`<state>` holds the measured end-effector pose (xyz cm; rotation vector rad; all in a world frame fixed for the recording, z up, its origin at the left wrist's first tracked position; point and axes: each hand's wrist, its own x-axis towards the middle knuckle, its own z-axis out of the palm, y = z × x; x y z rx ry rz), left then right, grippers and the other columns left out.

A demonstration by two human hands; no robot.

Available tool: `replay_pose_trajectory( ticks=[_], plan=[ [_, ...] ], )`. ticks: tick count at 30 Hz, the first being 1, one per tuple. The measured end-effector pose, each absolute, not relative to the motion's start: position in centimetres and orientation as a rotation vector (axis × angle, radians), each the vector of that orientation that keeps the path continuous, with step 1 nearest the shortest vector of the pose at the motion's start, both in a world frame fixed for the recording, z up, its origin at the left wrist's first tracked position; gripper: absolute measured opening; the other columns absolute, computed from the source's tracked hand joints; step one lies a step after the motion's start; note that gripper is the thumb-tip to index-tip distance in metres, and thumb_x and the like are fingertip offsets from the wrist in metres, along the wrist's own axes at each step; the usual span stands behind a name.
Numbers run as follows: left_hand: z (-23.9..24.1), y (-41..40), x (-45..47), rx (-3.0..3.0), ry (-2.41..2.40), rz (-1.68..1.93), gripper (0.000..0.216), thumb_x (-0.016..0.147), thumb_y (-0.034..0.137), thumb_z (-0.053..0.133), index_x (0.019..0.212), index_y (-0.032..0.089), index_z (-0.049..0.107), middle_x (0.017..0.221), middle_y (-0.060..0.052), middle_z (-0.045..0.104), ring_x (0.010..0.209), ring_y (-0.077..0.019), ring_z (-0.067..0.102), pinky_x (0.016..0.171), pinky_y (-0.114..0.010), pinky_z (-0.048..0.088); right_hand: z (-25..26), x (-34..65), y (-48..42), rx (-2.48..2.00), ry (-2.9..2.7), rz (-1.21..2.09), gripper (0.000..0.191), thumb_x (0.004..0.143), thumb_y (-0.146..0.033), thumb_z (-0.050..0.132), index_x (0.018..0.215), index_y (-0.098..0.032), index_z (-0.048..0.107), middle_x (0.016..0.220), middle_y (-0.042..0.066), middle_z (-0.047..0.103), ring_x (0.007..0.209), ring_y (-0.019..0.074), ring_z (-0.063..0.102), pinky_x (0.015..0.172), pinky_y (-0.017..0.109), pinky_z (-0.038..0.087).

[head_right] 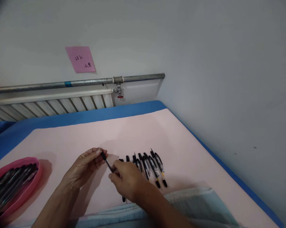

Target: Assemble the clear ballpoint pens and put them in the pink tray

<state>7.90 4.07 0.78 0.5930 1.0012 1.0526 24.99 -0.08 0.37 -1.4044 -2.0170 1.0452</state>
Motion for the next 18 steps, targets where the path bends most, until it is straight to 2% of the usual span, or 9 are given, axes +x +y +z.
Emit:
replay_pose_trajectory(
  ticks=[5,9,14,18],
  plan=[
    [1.0,3.9,8.1,0.652,0.991,1.044,0.015,0.063,0.023,0.071,0.070,0.012,0.064,0.078,-0.007,0.069,0.075,-0.0139,0.062,0.068,-0.024,0.048,0.4,25.0,-0.1,-1.398,-2.004,1.072,0.007,0.077,-0.023,0.050,0.072,-0.018,0.050,0.062,-0.004,0.052,0.055,0.0076,0.044,0.049,0.019,0.024],
    [1.0,4.1,8.2,0.671,0.961,1.097,0.019,0.065,0.028,0.069,0.076,0.013,0.065,0.090,-0.007,0.068,0.080,-0.0161,0.061,0.070,-0.027,0.048,0.7,25.3,0.0,-1.433,-2.012,0.999,0.010,0.080,-0.025,0.047,0.073,-0.019,0.050,0.061,-0.005,0.051,0.054,0.0077,0.043,0.049,0.019,0.023],
    [0.4,4.0,8.5,0.766,1.153,1.089,0.026,0.061,0.034,0.071,0.073,0.012,0.064,0.072,-0.006,0.066,0.067,-0.0144,0.060,0.060,-0.025,0.045,1.0,25.6,0.2,-1.447,-2.012,0.982,0.011,0.082,-0.024,0.044,0.077,-0.018,0.051,0.062,-0.003,0.053,0.054,0.0084,0.044,0.049,0.019,0.024],
    [0.3,3.6,9.3,0.786,1.086,1.179,0.024,0.067,0.037,0.065,0.071,0.014,0.061,0.069,-0.002,0.062,0.065,-0.0123,0.057,0.058,-0.024,0.044,1.0,25.5,0.1,-1.452,-2.046,0.880,0.010,0.081,-0.024,0.045,0.075,-0.018,0.050,0.062,-0.003,0.053,0.055,0.0084,0.043,0.051,0.019,0.024]
  ],
)
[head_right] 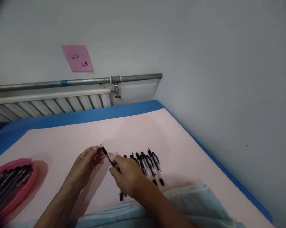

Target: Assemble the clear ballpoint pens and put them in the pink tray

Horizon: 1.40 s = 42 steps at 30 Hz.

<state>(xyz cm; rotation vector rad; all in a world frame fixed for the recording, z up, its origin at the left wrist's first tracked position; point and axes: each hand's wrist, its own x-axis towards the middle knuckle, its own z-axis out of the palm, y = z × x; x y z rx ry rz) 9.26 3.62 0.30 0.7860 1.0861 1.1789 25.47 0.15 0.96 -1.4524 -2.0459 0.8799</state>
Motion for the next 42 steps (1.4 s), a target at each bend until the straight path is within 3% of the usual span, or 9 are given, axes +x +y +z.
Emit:
replay_pose_trajectory(
  ticks=[9,16,22,27,32,35,38,42],
  plan=[
    [0.2,3.4,9.8,0.794,1.140,1.237,0.020,0.062,0.030,0.071,0.060,0.015,0.058,0.057,0.004,0.055,0.053,-0.0065,0.049,0.055,-0.019,0.040,0.4,25.3,0.0,-1.507,-2.168,0.804,0.009,0.081,-0.025,0.047,0.078,-0.018,0.051,0.070,0.000,0.057,0.058,0.0099,0.045,0.052,0.021,0.023],
    [0.4,3.7,9.2,0.720,1.058,1.168,0.026,0.063,0.032,0.069,0.081,0.013,0.067,0.087,-0.007,0.066,0.072,-0.0127,0.057,0.062,-0.023,0.045,0.4,25.3,0.0,-1.534,-2.191,0.768,0.012,0.082,-0.027,0.045,0.076,-0.018,0.050,0.071,0.001,0.058,0.060,0.0107,0.048,0.053,0.021,0.025],
    [0.6,3.7,9.2,0.725,1.064,1.154,0.020,0.061,0.030,0.072,0.062,0.013,0.063,0.063,-0.002,0.062,0.057,-0.0089,0.055,0.056,-0.021,0.045,0.0,25.2,-0.1,-1.516,-2.193,0.754,0.012,0.082,-0.027,0.045,0.076,-0.018,0.050,0.071,0.000,0.058,0.060,0.0106,0.047,0.053,0.021,0.024],
    [0.8,3.8,8.9,0.687,1.047,1.135,0.018,0.060,0.025,0.073,0.069,0.012,0.066,0.074,-0.005,0.067,0.064,-0.0099,0.058,0.059,-0.020,0.047,0.3,25.2,-0.1,-1.480,-2.185,0.809,0.013,0.083,-0.026,0.044,0.077,-0.018,0.052,0.068,0.000,0.058,0.058,0.0098,0.047,0.052,0.021,0.024],
    [0.8,4.0,8.4,0.575,1.091,1.217,0.014,0.059,0.020,0.073,0.066,0.011,0.064,0.069,-0.003,0.065,0.061,-0.0088,0.058,0.053,-0.017,0.048,0.6,25.1,-0.1,-1.529,-2.094,0.907,0.021,0.076,-0.032,0.055,0.095,-0.023,0.053,0.071,-0.003,0.060,0.062,0.0109,0.051,0.052,0.021,0.024],
    [0.8,4.4,8.0,0.524,1.106,1.307,0.013,0.059,0.017,0.073,0.065,0.011,0.064,0.068,-0.003,0.064,0.060,-0.0085,0.058,0.052,-0.017,0.049,0.8,25.1,0.0,-1.578,-2.071,0.907,0.022,0.072,-0.031,0.059,0.091,-0.023,0.053,0.072,-0.004,0.060,0.063,0.0110,0.052,0.053,0.021,0.025],
    [0.8,4.7,7.7,0.493,1.086,1.341,0.011,0.061,0.015,0.071,0.066,0.011,0.064,0.069,-0.003,0.064,0.060,-0.0086,0.058,0.051,-0.017,0.049,0.8,25.0,0.0,-1.569,-2.062,0.827,0.007,0.077,-0.027,0.053,0.081,-0.021,0.053,0.073,-0.002,0.060,0.064,0.0109,0.051,0.054,0.020,0.026],
    [0.7,4.9,7.4,0.475,1.037,1.341,0.007,0.066,0.016,0.067,0.069,0.011,0.064,0.070,-0.003,0.064,0.060,-0.0092,0.059,0.052,-0.019,0.051,0.9,24.9,0.0,-1.529,-2.042,0.826,0.016,0.085,-0.026,0.041,0.082,-0.019,0.055,0.072,0.001,0.060,0.063,0.0110,0.051,0.056,0.021,0.028]
  ],
)
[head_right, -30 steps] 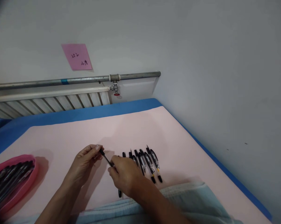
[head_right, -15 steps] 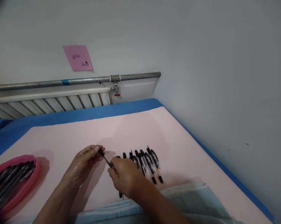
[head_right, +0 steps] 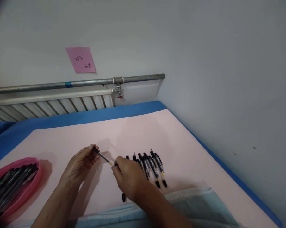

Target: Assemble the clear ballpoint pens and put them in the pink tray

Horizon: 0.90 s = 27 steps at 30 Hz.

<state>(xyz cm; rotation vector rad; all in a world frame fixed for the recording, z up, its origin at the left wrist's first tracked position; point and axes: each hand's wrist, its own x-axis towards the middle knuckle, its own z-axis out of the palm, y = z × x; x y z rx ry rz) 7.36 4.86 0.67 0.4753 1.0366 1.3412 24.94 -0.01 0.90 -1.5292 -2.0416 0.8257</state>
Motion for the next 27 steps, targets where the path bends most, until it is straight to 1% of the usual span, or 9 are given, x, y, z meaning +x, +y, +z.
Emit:
replay_pose_trajectory(
  ticks=[2,4,6,9,12,17,19,23,27],
  plan=[
    [0.67,4.86,7.25,0.464,1.031,1.348,0.004,0.068,0.015,0.065,0.069,0.011,0.064,0.070,-0.003,0.064,0.061,-0.0094,0.059,0.054,-0.019,0.052,0.86,24.87,-0.05,-1.509,-2.007,0.850,0.015,0.085,-0.028,0.043,0.091,-0.020,0.055,0.073,0.000,0.060,0.063,0.0111,0.051,0.056,0.020,0.029],
    [0.73,4.86,7.17,0.454,1.044,1.356,0.003,0.070,0.014,0.063,0.069,0.011,0.064,0.070,-0.003,0.064,0.061,-0.0095,0.059,0.054,-0.019,0.052,0.80,24.81,-0.11,-1.504,-1.990,0.866,0.018,0.080,-0.029,0.051,0.096,-0.021,0.053,0.074,-0.002,0.060,0.064,0.0110,0.051,0.055,0.020,0.029],
    [0.82,4.87,7.13,0.447,1.047,1.349,0.004,0.072,0.013,0.061,0.070,0.011,0.064,0.070,-0.004,0.063,0.062,-0.0097,0.060,0.054,-0.019,0.052,0.80,24.78,-0.16,-1.513,-1.999,0.851,0.016,0.076,-0.025,0.055,0.092,-0.021,0.053,0.075,-0.002,0.059,0.063,0.0105,0.051,0.055,0.020,0.028],
    [0.86,4.89,7.08,0.434,1.034,1.344,0.006,0.073,0.013,0.059,0.070,0.011,0.063,0.071,-0.004,0.063,0.062,-0.0097,0.059,0.055,-0.019,0.052,0.99,24.83,-0.16,-1.515,-2.016,0.782,0.006,0.081,-0.021,0.047,0.083,-0.019,0.052,0.073,-0.001,0.058,0.061,0.0100,0.049,0.055,0.020,0.028],
    [0.68,4.94,6.99,0.428,1.034,1.349,0.007,0.074,0.012,0.058,0.070,0.011,0.064,0.071,-0.004,0.063,0.060,-0.0091,0.059,0.055,-0.019,0.052,1.21,24.87,-0.15,-1.532,-2.023,0.765,0.014,0.087,-0.025,0.039,0.083,-0.019,0.052,0.071,0.000,0.058,0.060,0.0105,0.049,0.055,0.021,0.028],
    [0.41,4.90,7.10,0.439,1.026,1.341,0.006,0.074,0.012,0.059,0.070,0.010,0.063,0.072,-0.004,0.063,0.061,-0.0097,0.059,0.054,-0.019,0.052,0.95,24.76,-0.25,-1.545,-2.047,0.752,0.009,0.081,-0.028,0.051,0.085,-0.020,0.051,0.077,0.000,0.059,0.063,0.0107,0.050,0.055,0.020,0.027],
    [0.47,4.85,7.26,0.445,1.025,1.335,0.007,0.074,0.013,0.058,0.071,0.010,0.063,0.072,-0.004,0.063,0.061,-0.0096,0.059,0.053,-0.019,0.052,0.75,24.76,-0.26,-1.541,-2.052,0.698,0.008,0.082,-0.026,0.048,0.083,-0.019,0.051,0.076,0.000,0.059,0.063,0.0108,0.050,0.056,0.020,0.027],
    [0.67,4.77,7.44,0.447,1.043,1.340,0.010,0.076,0.011,0.054,0.071,0.009,0.062,0.072,-0.004,0.062,0.060,-0.0090,0.058,0.053,-0.019,0.052,0.59,24.85,-0.17,-1.521,-2.089,0.650,0.018,0.088,-0.028,0.038,0.082,-0.019,0.052,0.074,0.001,0.059,0.064,0.0116,0.051,0.057,0.021,0.028],
    [0.70,4.81,7.42,0.459,1.042,1.334,0.010,0.076,0.011,0.055,0.070,0.009,0.062,0.072,-0.004,0.062,0.060,-0.0092,0.058,0.052,-0.019,0.051,0.67,24.92,-0.11,-1.530,-2.100,0.669,0.010,0.082,-0.028,0.049,0.087,-0.020,0.051,0.077,0.000,0.059,0.064,0.0113,0.051,0.055,0.020,0.028]
  ],
)
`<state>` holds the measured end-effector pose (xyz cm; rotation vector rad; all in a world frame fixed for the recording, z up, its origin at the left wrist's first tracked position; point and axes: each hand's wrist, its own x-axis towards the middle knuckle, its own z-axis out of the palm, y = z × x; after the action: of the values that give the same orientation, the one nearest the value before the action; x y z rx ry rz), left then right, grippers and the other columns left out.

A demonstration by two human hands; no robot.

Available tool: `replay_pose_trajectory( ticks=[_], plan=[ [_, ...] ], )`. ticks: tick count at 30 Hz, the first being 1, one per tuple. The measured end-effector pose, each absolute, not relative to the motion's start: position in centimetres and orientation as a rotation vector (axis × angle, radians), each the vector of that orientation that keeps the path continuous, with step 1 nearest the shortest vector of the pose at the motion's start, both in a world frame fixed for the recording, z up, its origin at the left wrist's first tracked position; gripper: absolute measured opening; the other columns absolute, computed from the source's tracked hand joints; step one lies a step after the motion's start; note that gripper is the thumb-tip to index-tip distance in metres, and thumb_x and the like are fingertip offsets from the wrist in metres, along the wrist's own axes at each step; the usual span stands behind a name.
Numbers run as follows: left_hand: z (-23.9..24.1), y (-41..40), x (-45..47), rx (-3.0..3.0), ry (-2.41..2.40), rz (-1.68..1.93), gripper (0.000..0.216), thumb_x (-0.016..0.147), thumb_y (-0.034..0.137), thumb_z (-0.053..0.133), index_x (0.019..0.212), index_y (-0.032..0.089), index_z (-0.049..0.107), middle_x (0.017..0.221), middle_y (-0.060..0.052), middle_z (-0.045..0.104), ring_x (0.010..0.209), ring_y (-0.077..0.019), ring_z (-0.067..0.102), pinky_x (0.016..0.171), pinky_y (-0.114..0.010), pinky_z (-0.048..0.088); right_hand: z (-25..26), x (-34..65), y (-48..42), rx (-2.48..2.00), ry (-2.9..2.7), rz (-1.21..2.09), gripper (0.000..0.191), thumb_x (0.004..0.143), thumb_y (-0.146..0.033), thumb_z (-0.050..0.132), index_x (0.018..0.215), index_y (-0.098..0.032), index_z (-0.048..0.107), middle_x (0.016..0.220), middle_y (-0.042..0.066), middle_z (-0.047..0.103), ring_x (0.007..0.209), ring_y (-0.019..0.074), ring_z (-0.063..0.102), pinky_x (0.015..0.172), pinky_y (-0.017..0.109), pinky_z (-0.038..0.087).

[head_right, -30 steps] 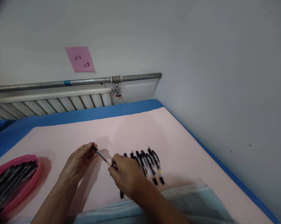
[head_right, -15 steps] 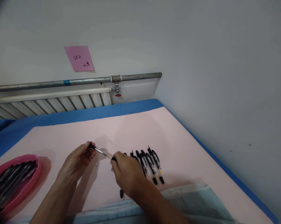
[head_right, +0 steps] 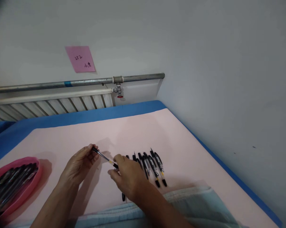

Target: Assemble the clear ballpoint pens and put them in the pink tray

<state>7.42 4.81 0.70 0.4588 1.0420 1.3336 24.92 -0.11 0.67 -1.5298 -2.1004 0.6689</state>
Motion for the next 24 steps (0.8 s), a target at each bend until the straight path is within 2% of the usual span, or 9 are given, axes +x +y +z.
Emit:
replay_pose_trajectory(
  ticks=[2,6,11,13,17,21,24],
  plan=[
    [0.68,4.84,7.41,0.452,1.050,1.337,0.010,0.076,0.012,0.055,0.070,0.009,0.062,0.072,-0.004,0.062,0.060,-0.0094,0.058,0.052,-0.019,0.051,0.75,24.96,-0.11,-1.538,-2.097,0.643,0.008,0.082,-0.026,0.048,0.084,-0.019,0.051,0.078,0.001,0.059,0.064,0.0112,0.051,0.056,0.020,0.028],
    [0.59,4.85,7.41,0.445,1.054,1.342,0.009,0.076,0.011,0.055,0.071,0.009,0.063,0.072,-0.004,0.062,0.058,-0.0091,0.058,0.052,-0.020,0.051,0.88,25.01,-0.10,-1.530,-2.126,0.623,0.020,0.088,-0.028,0.037,0.079,-0.018,0.051,0.076,0.002,0.059,0.064,0.0115,0.051,0.057,0.021,0.029],
    [0.61,4.81,7.41,0.462,1.045,1.332,0.008,0.075,0.012,0.057,0.071,0.009,0.063,0.071,-0.005,0.062,0.058,-0.0092,0.058,0.052,-0.019,0.051,0.78,24.98,-0.10,-1.536,-2.134,0.637,0.011,0.082,-0.029,0.049,0.085,-0.019,0.052,0.079,0.001,0.059,0.066,0.0114,0.052,0.056,0.020,0.029],
    [0.66,4.80,7.43,0.457,1.055,1.333,0.008,0.074,0.012,0.058,0.070,0.009,0.063,0.071,-0.005,0.063,0.058,-0.0092,0.058,0.052,-0.020,0.051,0.70,24.98,-0.11,-1.548,-2.123,0.620,0.010,0.083,-0.027,0.047,0.082,-0.018,0.051,0.078,0.001,0.059,0.065,0.0112,0.051,0.056,0.020,0.028],
    [0.72,4.82,7.48,0.450,1.066,1.345,0.007,0.073,0.012,0.059,0.068,0.009,0.063,0.070,-0.004,0.063,0.057,-0.0090,0.058,0.052,-0.020,0.051,0.64,24.96,-0.12,-1.526,-2.140,0.595,0.022,0.089,-0.029,0.036,0.079,-0.018,0.052,0.076,0.002,0.059,0.065,0.0113,0.051,0.057,0.021,0.028],
    [0.69,4.77,7.60,0.457,1.070,1.342,0.005,0.071,0.013,0.061,0.068,0.010,0.063,0.069,-0.004,0.064,0.057,-0.0088,0.058,0.051,-0.019,0.050,0.79,24.89,-0.10,-1.531,-2.129,0.619,0.012,0.083,-0.031,0.048,0.082,-0.019,0.052,0.079,0.001,0.060,0.065,0.0108,0.051,0.056,0.020,0.028],
    [0.57,4.79,7.57,0.470,1.080,1.344,0.005,0.067,0.015,0.065,0.066,0.010,0.063,0.068,-0.003,0.064,0.056,-0.0084,0.057,0.052,-0.019,0.050,0.94,24.89,-0.09,-1.558,-2.098,0.638,0.012,0.084,-0.027,0.047,0.077,-0.018,0.051,0.077,0.001,0.060,0.063,0.0102,0.051,0.055,0.020,0.027]
  ],
)
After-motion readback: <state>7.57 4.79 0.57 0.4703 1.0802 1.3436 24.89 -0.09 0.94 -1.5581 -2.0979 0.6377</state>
